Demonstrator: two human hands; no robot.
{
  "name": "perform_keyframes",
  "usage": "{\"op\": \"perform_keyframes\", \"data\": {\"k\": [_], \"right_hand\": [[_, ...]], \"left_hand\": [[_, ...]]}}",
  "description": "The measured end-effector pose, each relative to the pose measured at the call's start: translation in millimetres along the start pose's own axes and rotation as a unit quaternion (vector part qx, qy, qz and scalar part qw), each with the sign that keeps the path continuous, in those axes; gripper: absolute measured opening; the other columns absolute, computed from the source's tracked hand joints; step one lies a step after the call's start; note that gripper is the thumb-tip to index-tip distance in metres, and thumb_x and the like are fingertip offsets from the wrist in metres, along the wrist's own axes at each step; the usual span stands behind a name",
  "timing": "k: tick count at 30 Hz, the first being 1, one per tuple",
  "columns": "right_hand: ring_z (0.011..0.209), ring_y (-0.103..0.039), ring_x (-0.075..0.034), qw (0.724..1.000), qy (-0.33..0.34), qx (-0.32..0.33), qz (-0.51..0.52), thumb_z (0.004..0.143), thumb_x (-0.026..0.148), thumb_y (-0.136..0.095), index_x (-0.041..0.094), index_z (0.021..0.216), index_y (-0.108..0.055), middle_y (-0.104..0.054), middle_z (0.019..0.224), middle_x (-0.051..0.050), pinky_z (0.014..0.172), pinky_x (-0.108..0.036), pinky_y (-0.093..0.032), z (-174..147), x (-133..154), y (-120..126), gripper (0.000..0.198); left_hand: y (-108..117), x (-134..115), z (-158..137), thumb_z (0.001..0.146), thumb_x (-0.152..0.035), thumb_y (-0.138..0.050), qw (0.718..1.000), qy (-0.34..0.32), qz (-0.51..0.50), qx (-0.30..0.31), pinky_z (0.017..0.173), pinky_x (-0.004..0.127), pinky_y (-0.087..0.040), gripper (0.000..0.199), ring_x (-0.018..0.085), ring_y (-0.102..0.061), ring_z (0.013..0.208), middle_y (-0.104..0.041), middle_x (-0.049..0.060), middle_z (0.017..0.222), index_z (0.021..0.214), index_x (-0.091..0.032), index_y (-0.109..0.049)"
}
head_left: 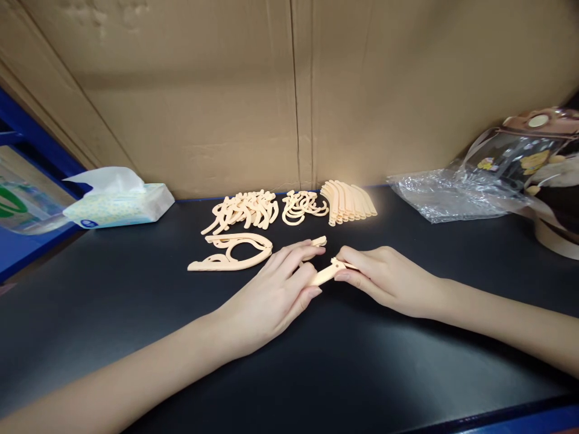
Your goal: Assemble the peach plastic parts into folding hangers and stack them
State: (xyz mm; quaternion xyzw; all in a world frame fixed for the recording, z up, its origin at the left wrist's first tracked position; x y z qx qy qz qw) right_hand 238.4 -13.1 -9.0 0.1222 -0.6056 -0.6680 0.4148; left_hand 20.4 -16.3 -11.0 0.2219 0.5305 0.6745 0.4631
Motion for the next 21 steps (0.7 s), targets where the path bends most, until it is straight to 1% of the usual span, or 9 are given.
{"op": "perform_keyframes", "data": {"k": [6,9,11,13,16,21], "right_hand": [[0.048,-0.043,-0.013,0.999,-0.043,-0.009,0.012,0.101,0.045,-0.026,0.024,0.079,-0.036,-0.048,0.062,0.003,0.049,-0.024,-0.029,0.1,-0.6,-1.0,0.032],[0.046,-0.040,-0.012,0.999,-0.045,-0.010,0.000,0.101,0.045,-0.025,0.024,0.077,-0.034,-0.045,0.058,0.005,0.048,-0.024,-0.027,-0.7,-1.4,-1.1,0.034],[0.044,-0.039,-0.012,0.999,-0.025,-0.016,-0.025,0.102,0.046,-0.023,0.024,0.077,-0.035,-0.045,0.057,0.005,0.046,-0.024,-0.026,-1.6,-2.3,-1.5,0.035],[0.041,-0.039,-0.011,0.997,0.015,-0.036,-0.073,0.102,0.046,-0.021,0.023,0.077,-0.037,-0.047,0.055,0.005,0.044,-0.025,-0.023,-2.3,-3.4,-1.7,0.037],[0.039,-0.041,-0.011,0.982,0.075,-0.067,-0.157,0.103,0.042,-0.019,0.022,0.076,-0.040,-0.051,0.054,0.004,0.043,-0.026,-0.021,-2.9,-5.3,-1.1,0.040],[0.041,-0.048,-0.011,0.956,0.127,-0.074,-0.254,0.104,0.036,-0.020,0.019,0.076,-0.046,-0.056,0.058,0.003,0.044,-0.027,-0.023,-2.5,-7.8,1.2,0.042]], "left_hand": [[-0.6,2.0,-0.5,0.101,-0.023,-0.035,1.000,0.011,-0.001,0.006,0.112,0.043,-0.036,0.022,0.023,-0.033,0.137,-0.048,0.014,0.137,0.109,-0.016,-0.054],[-0.8,2.2,-0.4,0.101,-0.023,-0.036,1.000,0.009,-0.003,0.004,0.113,0.041,-0.035,0.021,0.023,-0.033,0.137,-0.048,0.013,0.137,0.109,-0.016,-0.054],[-1.0,2.0,-0.5,0.100,-0.022,-0.038,1.000,0.004,-0.006,0.000,0.113,0.041,-0.035,0.020,0.023,-0.033,0.138,-0.047,0.013,0.138,0.111,-0.016,-0.054],[-1.1,1.8,-0.9,0.100,-0.022,-0.039,1.000,-0.002,-0.008,0.001,0.112,0.041,-0.035,0.019,0.023,-0.033,0.138,-0.048,0.013,0.138,0.112,-0.016,-0.054],[-0.8,1.4,-1.5,0.100,-0.021,-0.040,1.000,-0.014,-0.006,0.007,0.112,0.039,-0.036,0.018,0.023,-0.033,0.138,-0.049,0.013,0.136,0.109,-0.015,-0.054],[0.1,0.8,-1.8,0.100,-0.020,-0.040,1.000,-0.020,0.004,0.009,0.112,0.038,-0.037,0.017,0.023,-0.035,0.136,-0.052,0.013,0.133,0.102,-0.014,-0.055]]}}
Point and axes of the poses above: each hand's wrist, its own z-axis towards the middle knuckle, its own y-axis out of the back of the hand, x = y × z, the point moved 1 cm from there along z, towards the middle knuckle
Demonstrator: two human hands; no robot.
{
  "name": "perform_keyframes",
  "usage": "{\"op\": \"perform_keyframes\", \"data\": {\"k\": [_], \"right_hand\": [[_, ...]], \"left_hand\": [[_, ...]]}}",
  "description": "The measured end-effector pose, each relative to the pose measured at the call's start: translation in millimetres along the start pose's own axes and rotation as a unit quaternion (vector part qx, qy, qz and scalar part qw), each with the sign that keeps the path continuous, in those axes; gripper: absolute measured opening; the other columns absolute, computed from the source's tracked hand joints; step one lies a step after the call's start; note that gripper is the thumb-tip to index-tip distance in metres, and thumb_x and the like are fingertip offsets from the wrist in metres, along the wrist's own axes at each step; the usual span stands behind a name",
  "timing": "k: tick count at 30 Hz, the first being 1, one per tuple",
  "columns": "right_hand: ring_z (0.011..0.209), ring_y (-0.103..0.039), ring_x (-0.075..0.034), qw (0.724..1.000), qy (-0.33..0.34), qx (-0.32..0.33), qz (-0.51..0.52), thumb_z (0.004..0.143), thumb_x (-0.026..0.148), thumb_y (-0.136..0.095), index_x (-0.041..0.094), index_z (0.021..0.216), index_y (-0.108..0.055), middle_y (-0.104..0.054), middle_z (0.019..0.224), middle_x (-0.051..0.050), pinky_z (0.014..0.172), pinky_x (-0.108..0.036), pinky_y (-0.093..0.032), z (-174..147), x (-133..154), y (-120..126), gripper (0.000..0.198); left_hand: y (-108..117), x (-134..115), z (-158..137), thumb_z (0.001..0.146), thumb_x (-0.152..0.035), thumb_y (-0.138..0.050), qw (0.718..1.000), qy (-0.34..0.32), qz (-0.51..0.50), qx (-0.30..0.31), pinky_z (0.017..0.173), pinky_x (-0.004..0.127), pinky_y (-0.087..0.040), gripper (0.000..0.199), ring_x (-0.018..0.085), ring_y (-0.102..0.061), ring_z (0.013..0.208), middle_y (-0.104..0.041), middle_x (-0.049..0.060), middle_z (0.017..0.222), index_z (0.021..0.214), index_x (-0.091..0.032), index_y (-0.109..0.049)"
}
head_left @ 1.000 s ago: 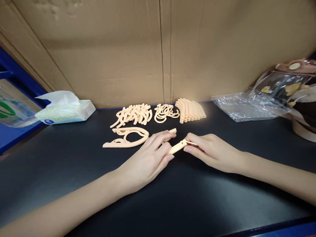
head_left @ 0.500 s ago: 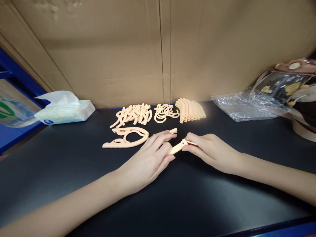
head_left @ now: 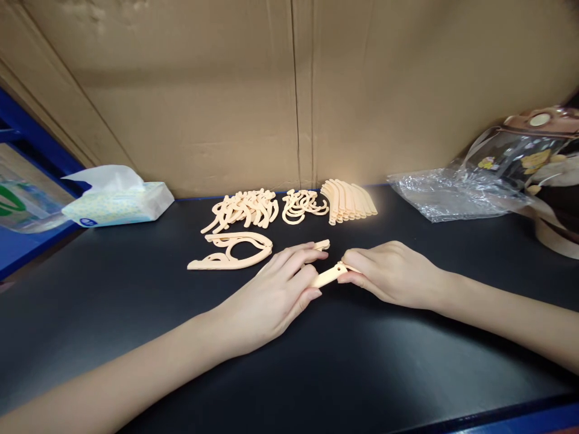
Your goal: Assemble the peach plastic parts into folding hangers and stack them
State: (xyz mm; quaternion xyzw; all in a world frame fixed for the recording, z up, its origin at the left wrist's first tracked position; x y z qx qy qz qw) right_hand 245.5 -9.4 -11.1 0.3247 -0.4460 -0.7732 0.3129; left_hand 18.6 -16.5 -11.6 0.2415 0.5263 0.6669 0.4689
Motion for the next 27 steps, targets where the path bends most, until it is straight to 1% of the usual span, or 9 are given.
{"op": "perform_keyframes", "data": {"k": [5,8,12,17,22,27], "right_hand": [[0.042,-0.048,-0.011,0.993,0.063,-0.040,-0.089,0.104,0.032,-0.023,0.019,0.071,-0.050,-0.055,0.058,0.003,0.047,-0.029,-0.028,0.0,-1.7,1.9,0.044],[0.044,-0.048,-0.011,0.990,0.075,-0.051,-0.112,0.104,0.031,-0.025,0.019,0.070,-0.051,-0.055,0.058,0.002,0.050,-0.029,-0.030,-0.2,-2.0,2.8,0.044],[0.047,-0.049,-0.012,0.989,0.079,-0.047,-0.117,0.102,0.030,-0.029,0.019,0.072,-0.054,-0.056,0.060,0.001,0.051,-0.029,-0.032,-0.7,-2.1,3.2,0.041],[0.050,-0.050,-0.012,0.993,0.070,-0.030,-0.093,0.102,0.033,-0.028,0.019,0.074,-0.055,-0.056,0.062,0.001,0.051,-0.029,-0.032,-2.0,-2.7,3.1,0.041],[0.050,-0.048,-0.011,0.995,0.067,-0.021,-0.066,0.101,0.034,-0.033,0.019,0.074,-0.057,-0.056,0.062,0.001,0.050,-0.029,-0.029,-3.1,-2.7,3.0,0.039],[0.046,-0.040,-0.009,0.999,0.018,0.008,0.044,0.098,0.036,-0.039,0.019,0.069,-0.054,-0.051,0.058,0.004,0.046,-0.027,-0.022,-3.9,-3.0,-1.2,0.037]], "left_hand": [[0.0,-0.3,1.8,0.099,-0.020,-0.040,1.000,-0.001,-0.005,0.004,0.111,0.038,-0.037,0.016,0.023,-0.037,0.135,-0.052,0.013,0.134,0.098,-0.015,-0.055],[0.2,-0.8,2.4,0.100,-0.020,-0.039,1.000,0.002,-0.005,0.013,0.111,0.037,-0.037,0.017,0.022,-0.037,0.136,-0.051,0.012,0.135,0.099,-0.015,-0.055],[0.8,-1.4,2.4,0.100,-0.020,-0.039,1.000,0.006,-0.011,0.020,0.111,0.036,-0.037,0.018,0.021,-0.036,0.136,-0.051,0.012,0.136,0.100,-0.015,-0.056],[0.7,-0.7,2.4,0.100,-0.020,-0.039,0.999,0.007,-0.018,0.031,0.109,0.034,-0.039,0.018,0.021,-0.039,0.134,-0.051,0.012,0.135,0.096,-0.015,-0.056],[0.9,0.4,2.3,0.099,-0.021,-0.040,0.999,0.000,-0.024,0.034,0.109,0.035,-0.040,0.017,0.021,-0.040,0.134,-0.052,0.011,0.135,0.097,-0.016,-0.057],[1.8,1.0,2.5,0.099,-0.022,-0.041,0.998,0.002,-0.027,0.049,0.109,0.036,-0.039,0.019,0.021,-0.040,0.134,-0.053,0.010,0.133,0.095,-0.016,-0.058]]}}
Point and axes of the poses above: each hand's wrist, its own z-axis towards the middle knuckle, its own y-axis out of the back of the hand, x = y × z, the point moved 1 cm from there along z, towards the middle knuckle
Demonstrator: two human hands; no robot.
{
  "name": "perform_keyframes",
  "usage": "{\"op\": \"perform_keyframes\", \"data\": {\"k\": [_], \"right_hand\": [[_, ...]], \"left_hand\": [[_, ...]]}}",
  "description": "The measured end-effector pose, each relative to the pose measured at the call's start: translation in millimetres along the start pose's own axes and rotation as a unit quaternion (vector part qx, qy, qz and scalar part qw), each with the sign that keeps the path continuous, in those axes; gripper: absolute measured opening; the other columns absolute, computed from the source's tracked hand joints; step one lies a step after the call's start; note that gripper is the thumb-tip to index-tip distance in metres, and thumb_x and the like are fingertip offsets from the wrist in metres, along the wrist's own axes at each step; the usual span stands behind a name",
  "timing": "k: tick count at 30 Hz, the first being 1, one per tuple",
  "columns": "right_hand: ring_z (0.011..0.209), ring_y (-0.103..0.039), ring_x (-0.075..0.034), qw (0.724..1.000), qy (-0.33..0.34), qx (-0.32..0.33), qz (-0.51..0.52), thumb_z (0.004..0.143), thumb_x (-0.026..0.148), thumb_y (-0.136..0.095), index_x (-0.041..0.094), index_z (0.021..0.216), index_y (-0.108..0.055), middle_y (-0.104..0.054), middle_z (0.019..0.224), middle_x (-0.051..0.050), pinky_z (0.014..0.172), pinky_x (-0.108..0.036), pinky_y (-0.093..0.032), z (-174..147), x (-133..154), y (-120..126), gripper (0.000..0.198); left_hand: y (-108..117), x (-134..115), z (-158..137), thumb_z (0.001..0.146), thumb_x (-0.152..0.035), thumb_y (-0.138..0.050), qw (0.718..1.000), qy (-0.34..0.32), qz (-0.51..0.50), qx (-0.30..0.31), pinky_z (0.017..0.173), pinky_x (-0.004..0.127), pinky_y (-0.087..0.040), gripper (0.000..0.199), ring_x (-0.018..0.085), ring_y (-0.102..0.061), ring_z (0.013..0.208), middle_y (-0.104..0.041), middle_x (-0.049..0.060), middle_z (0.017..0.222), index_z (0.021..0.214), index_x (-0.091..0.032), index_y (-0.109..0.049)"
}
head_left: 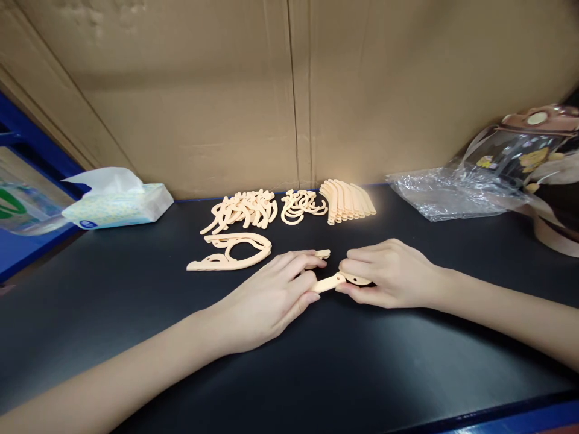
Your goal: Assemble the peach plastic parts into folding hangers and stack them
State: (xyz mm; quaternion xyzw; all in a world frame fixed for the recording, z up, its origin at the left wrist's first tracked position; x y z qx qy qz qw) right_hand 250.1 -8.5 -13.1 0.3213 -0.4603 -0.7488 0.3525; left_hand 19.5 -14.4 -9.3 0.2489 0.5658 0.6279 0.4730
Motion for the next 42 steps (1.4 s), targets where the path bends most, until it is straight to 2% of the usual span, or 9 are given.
{"op": "perform_keyframes", "data": {"k": [4,16,21,36,39,42], "right_hand": [[0.046,-0.037,-0.008,0.999,-0.017,-0.005,0.049,0.095,0.034,-0.044,0.018,0.066,-0.053,-0.049,0.056,0.004,0.046,-0.026,-0.021,-0.6,0.3,-2.8,0.035],[0.044,-0.037,-0.008,1.000,-0.012,-0.008,0.027,0.095,0.034,-0.044,0.018,0.065,-0.056,-0.050,0.055,0.004,0.045,-0.027,-0.019,0.0,2.6,-0.1,0.036],[0.044,-0.037,-0.008,0.999,-0.024,0.009,0.044,0.095,0.035,-0.044,0.018,0.066,-0.057,-0.050,0.055,0.004,0.045,-0.026,-0.019,0.2,2.6,1.1,0.036],[0.045,-0.032,-0.007,0.993,-0.043,0.003,0.106,0.090,0.028,-0.049,0.018,0.064,-0.054,-0.047,0.054,0.006,0.045,-0.024,-0.018,1.3,4.0,-1.1,0.028],[0.045,-0.032,-0.008,0.994,-0.042,0.012,0.103,0.091,0.030,-0.048,0.019,0.065,-0.054,-0.048,0.055,0.005,0.046,-0.025,-0.018,0.5,3.3,-1.0,0.028],[0.046,-0.033,-0.008,0.994,-0.030,0.029,0.103,0.091,0.033,-0.048,0.019,0.067,-0.053,-0.050,0.057,0.005,0.047,-0.025,-0.018,-1.2,0.6,-0.7,0.028]], "left_hand": [[0.9,-0.2,0.4,0.099,-0.023,-0.041,1.000,0.007,-0.006,0.006,0.109,0.036,-0.039,0.019,0.022,-0.040,0.134,-0.054,0.010,0.133,0.094,-0.017,-0.058],[2.6,-1.1,1.1,0.100,-0.022,-0.038,1.000,0.000,0.002,0.011,0.111,0.037,-0.038,0.021,0.021,-0.039,0.136,-0.054,0.011,0.134,0.095,-0.017,-0.058],[2.7,-1.2,0.4,0.100,-0.022,-0.038,1.000,-0.003,0.005,0.010,0.111,0.038,-0.038,0.021,0.021,-0.038,0.136,-0.054,0.011,0.133,0.095,-0.017,-0.058],[1.5,-0.5,1.3,0.101,-0.023,-0.036,1.000,-0.003,0.008,0.023,0.111,0.037,-0.037,0.023,0.020,-0.036,0.137,-0.052,0.012,0.135,0.099,-0.017,-0.058],[0.4,-0.2,1.3,0.101,-0.024,-0.036,1.000,0.007,0.014,0.022,0.114,0.044,-0.031,0.022,0.022,-0.040,0.135,-0.052,0.011,0.136,0.097,-0.018,-0.057],[0.5,1.0,0.5,0.099,-0.032,-0.040,0.998,0.059,0.025,-0.008,0.112,0.053,-0.029,0.021,0.027,-0.043,0.131,-0.050,0.011,0.137,0.096,-0.019,-0.056]]}}
Point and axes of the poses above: each hand's wrist, its own z-axis towards the middle knuckle, its own y-axis out of the back of the hand, x = y × z, the point moved 1 cm from there along z, towards the middle knuckle
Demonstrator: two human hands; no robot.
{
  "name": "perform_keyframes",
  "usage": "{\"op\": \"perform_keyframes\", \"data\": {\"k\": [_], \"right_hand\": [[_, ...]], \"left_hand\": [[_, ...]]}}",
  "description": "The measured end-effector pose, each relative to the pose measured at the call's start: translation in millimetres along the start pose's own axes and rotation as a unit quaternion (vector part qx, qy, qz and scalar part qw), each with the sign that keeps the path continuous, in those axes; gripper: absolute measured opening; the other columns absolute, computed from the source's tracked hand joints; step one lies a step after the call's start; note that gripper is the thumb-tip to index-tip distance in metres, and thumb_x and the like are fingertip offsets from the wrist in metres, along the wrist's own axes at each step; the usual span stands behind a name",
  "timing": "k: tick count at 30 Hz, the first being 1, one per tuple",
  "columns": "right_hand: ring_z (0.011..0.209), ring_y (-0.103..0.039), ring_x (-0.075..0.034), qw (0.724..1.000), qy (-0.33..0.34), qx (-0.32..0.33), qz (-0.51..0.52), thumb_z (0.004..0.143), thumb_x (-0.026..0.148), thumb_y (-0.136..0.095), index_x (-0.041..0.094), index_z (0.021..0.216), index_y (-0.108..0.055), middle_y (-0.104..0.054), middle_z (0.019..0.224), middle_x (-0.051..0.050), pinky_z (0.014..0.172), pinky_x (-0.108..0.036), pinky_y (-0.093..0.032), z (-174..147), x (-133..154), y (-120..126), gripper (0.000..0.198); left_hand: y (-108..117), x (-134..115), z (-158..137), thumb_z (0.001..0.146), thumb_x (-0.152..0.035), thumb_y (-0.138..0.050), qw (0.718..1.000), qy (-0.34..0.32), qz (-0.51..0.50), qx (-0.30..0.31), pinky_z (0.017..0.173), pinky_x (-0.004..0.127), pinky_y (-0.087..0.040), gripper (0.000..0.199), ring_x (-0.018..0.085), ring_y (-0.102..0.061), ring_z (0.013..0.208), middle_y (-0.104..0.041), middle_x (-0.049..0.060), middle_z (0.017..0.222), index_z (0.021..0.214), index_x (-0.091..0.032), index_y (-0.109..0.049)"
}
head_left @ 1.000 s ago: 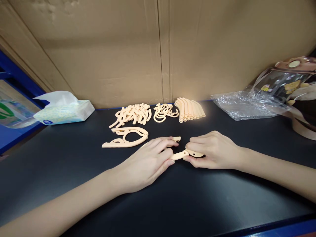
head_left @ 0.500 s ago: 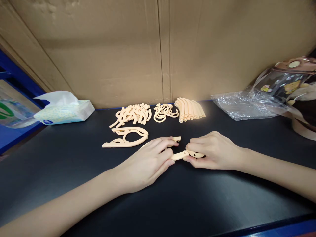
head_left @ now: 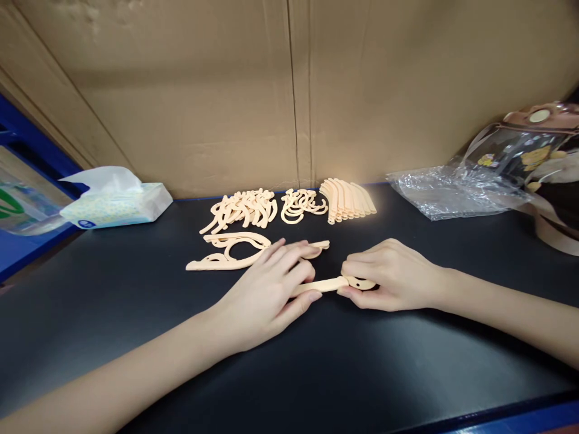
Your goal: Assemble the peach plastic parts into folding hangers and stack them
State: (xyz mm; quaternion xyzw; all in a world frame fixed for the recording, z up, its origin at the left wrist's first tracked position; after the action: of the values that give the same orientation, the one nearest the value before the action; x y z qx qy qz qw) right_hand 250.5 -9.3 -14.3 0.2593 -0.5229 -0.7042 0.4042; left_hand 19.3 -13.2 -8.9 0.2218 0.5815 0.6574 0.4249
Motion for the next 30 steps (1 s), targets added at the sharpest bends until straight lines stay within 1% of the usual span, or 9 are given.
{"op": "perform_keyframes", "data": {"k": [3,6,8,12,15,18,21,26,30], "right_hand": [[0.047,-0.035,-0.009,1.000,0.000,0.018,0.021,0.089,0.030,-0.050,0.020,0.073,-0.053,-0.051,0.058,0.005,0.048,-0.025,-0.020,-1,-2,0,0.019],[0.051,-0.038,-0.010,0.998,0.004,0.027,0.065,0.079,0.018,-0.050,0.020,0.075,-0.052,-0.050,0.061,0.005,0.051,-0.024,-0.024,0,-1,0,0.005],[0.055,-0.038,-0.010,0.996,0.017,0.021,0.087,0.074,0.013,-0.048,0.020,0.074,-0.051,-0.049,0.063,0.005,0.054,-0.025,-0.027,2,2,1,0.007],[0.064,-0.040,-0.013,0.994,0.035,0.008,0.101,0.072,0.010,-0.049,0.019,0.071,-0.050,-0.049,0.066,0.002,0.062,-0.027,-0.032,5,8,6,0.009],[0.078,-0.046,-0.016,0.992,0.031,0.033,0.118,0.072,0.007,-0.049,0.019,0.074,-0.051,-0.057,0.083,-0.003,0.073,-0.032,-0.037,7,11,10,0.012],[0.098,-0.050,-0.019,0.989,0.034,0.036,0.142,0.075,0.004,-0.049,0.020,0.078,-0.054,-0.058,0.103,-0.007,0.087,-0.037,-0.039,7,12,14,0.017],[0.112,-0.049,-0.021,0.985,0.029,0.030,0.165,0.076,0.003,-0.051,0.020,0.080,-0.056,-0.057,0.110,-0.009,0.094,-0.040,-0.040,7,12,16,0.018],[0.095,-0.057,-0.015,0.973,-0.022,0.065,0.219,0.077,0.003,-0.052,0.021,0.086,-0.057,-0.052,0.127,-0.009,0.080,-0.031,-0.047,5,12,16,0.020],[0.084,-0.058,-0.011,0.963,-0.035,0.092,0.252,0.077,0.001,-0.051,0.021,0.086,-0.056,-0.052,0.124,-0.006,0.075,-0.027,-0.047,5,12,17,0.022]], "left_hand": [[0,2,-1,0.094,-0.042,-0.048,0.997,0.068,-0.014,-0.019,0.104,0.051,-0.041,0.028,0.031,-0.047,0.126,-0.049,0.013,0.137,0.106,-0.018,-0.057],[-1,4,-2,0.091,-0.048,-0.053,0.995,0.094,-0.023,-0.019,0.103,0.050,-0.042,0.040,0.032,-0.046,0.127,-0.046,0.014,0.139,0.117,-0.018,-0.056],[-1,5,-2,0.088,-0.052,-0.055,0.995,0.097,-0.021,-0.018,0.106,0.051,-0.040,0.050,0.033,-0.043,0.130,-0.044,0.015,0.142,0.124,-0.018,-0.054],[-1,5,-1,0.085,-0.058,-0.056,0.994,0.106,-0.016,-0.017,0.108,0.053,-0.037,0.062,0.035,-0.041,0.133,-0.041,0.017,0.145,0.131,-0.016,-0.053],[0,4,-2,0.084,-0.062,-0.056,0.994,0.110,-0.011,-0.016,0.108,0.055,-0.037,0.068,0.036,-0.040,0.133,-0.041,0.018,0.146,0.133,-0.016,-0.052],[0,4,-3,0.083,-0.065,-0.056,0.994,0.103,-0.008,-0.021,0.107,0.057,-0.037,0.071,0.037,-0.039,0.134,-0.040,0.017,0.147,0.136,-0.017,-0.050],[0,4,-3,0.082,-0.065,-0.056,0.995,0.100,-0.005,-0.022,0.107,0.058,-0.037,0.073,0.038,-0.037,0.135,-0.039,0.017,0.148,0.137,-0.017,-0.049],[0,4,-2,0.082,-0.067,-0.054,0.995,0.099,0.006,-0.014,0.108,0.058,-0.036,0.077,0.037,-0.035,0.137,-0.037,0.018,0.150,0.138,-0.015,-0.047],[0,3,-2,0.081,-0.068,-0.055,0.995,0.098,0.013,-0.004,0.108,0.058,-0.035,0.081,0.038,-0.035,0.137,-0.036,0.020,0.150,0.140,-0.013,-0.045]]}}
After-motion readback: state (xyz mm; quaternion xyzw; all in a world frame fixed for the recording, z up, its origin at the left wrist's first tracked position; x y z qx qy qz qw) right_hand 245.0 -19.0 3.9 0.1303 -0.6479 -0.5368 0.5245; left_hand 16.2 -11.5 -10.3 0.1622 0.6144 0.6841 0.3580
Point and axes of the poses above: each hand's wrist, its own z-axis towards the middle knuckle, its own y-axis out of the back of the hand, x = y × z, the point moved 1 cm from there along z, towards the middle knuckle
